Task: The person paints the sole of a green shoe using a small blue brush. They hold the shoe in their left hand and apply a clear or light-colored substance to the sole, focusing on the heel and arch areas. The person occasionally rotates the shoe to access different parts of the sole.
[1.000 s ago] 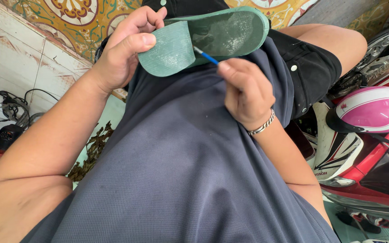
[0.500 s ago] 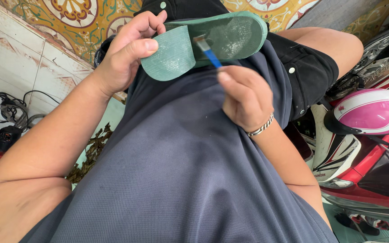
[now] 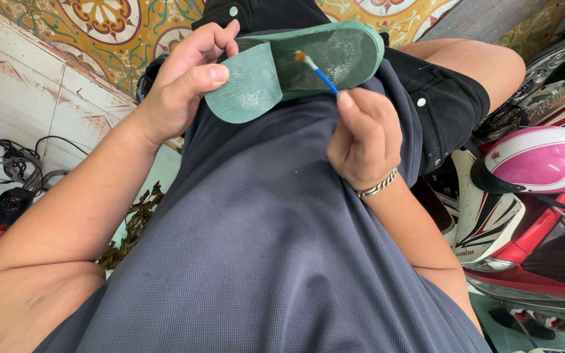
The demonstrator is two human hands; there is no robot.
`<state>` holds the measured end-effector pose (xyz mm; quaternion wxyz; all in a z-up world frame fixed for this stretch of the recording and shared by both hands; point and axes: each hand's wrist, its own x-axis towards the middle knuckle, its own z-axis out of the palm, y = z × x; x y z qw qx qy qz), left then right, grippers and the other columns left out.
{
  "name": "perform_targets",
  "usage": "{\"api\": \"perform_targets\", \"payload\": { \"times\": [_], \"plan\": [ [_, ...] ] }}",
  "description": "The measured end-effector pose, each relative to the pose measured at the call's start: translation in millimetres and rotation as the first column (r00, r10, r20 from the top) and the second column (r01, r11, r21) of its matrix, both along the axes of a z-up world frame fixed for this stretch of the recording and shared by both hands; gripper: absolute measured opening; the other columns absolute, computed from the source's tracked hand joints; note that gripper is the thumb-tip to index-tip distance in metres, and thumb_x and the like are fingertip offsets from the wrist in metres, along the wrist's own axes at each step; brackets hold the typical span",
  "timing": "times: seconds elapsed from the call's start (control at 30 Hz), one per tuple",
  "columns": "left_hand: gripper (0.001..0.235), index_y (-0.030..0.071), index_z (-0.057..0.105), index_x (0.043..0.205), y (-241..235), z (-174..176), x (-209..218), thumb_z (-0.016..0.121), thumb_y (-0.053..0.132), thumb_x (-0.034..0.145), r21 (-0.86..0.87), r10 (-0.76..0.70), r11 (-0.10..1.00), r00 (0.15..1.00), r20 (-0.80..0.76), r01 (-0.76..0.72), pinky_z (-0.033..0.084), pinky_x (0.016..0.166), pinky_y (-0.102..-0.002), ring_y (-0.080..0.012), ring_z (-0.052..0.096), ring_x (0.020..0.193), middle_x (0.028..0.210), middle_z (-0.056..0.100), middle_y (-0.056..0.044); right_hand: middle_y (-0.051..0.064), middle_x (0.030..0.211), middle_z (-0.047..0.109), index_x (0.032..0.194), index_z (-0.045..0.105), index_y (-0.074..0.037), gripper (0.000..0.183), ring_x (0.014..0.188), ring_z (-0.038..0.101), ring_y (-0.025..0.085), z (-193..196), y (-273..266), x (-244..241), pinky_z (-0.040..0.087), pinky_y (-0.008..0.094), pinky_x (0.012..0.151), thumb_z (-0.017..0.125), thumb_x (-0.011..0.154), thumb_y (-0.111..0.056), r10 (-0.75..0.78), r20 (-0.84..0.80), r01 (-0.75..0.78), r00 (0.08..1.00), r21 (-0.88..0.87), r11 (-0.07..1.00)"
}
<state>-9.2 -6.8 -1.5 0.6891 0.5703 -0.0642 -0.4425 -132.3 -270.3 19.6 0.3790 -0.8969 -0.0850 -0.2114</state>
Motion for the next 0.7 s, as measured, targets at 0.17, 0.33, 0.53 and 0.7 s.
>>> {"api": "perform_targets", "payload": {
  "times": [0.17,0.33,0.53,0.7],
  "plan": [
    [0.04,0.006,0.05,0.114,-2.5,3.9,-0.5,0.059,0.041,0.096,0.022,-0.009,1.0,1.0,0.01,0.009,0.012,0.136,-0.043,-0.0163,0.041,0.149,0.117,0.053,-0.003,0.021,0.109,0.069,0.122,0.058,0.003,0.041,0.099,0.072,0.034,-2.4,3.8,3.2,0.061,0.04,0.084,0.065,0.09,0.027,0.125,-0.054,-0.12,0.991,0.087,0.989],
    [0.041,0.005,0.049,0.115,-3.3,4.5,-0.2,0.058,0.041,0.098,0.028,-0.039,0.999,0.995,0.087,0.037,0.008,0.144,-0.043,-0.0123,0.05,0.121,0.107,0.05,-0.002,0.022,0.107,0.068,0.123,0.056,0.006,0.042,0.096,0.071,0.035,-0.6,1.2,0.0,0.061,0.04,0.084,0.066,0.09,0.028,0.054,0.026,-0.054,0.998,0.02,0.998],
    [0.04,0.005,0.048,0.113,-4.7,3.8,2.2,0.058,0.042,0.099,-0.006,-0.032,0.999,0.995,0.097,0.033,0.008,0.144,-0.044,-0.0113,0.051,0.115,0.109,0.051,-0.002,0.021,0.107,0.069,0.122,0.059,0.004,0.041,0.098,0.071,0.035,-1.4,1.6,1.7,0.061,0.042,0.084,0.065,0.089,0.027,0.046,-0.011,-0.046,0.999,-0.002,0.999],
    [0.039,0.006,0.047,0.106,-9.0,10.1,1.8,0.056,0.041,0.092,0.025,-0.025,0.999,0.996,0.087,0.022,0.008,0.137,-0.044,-0.009,0.049,0.113,0.1,0.049,0.001,0.024,0.108,0.067,0.124,0.057,0.007,0.042,0.098,0.07,0.038,4.5,-8.4,0.4,0.061,0.045,0.084,0.063,0.086,0.023,0.262,0.014,-0.262,0.965,0.038,0.964]
  ]
}}
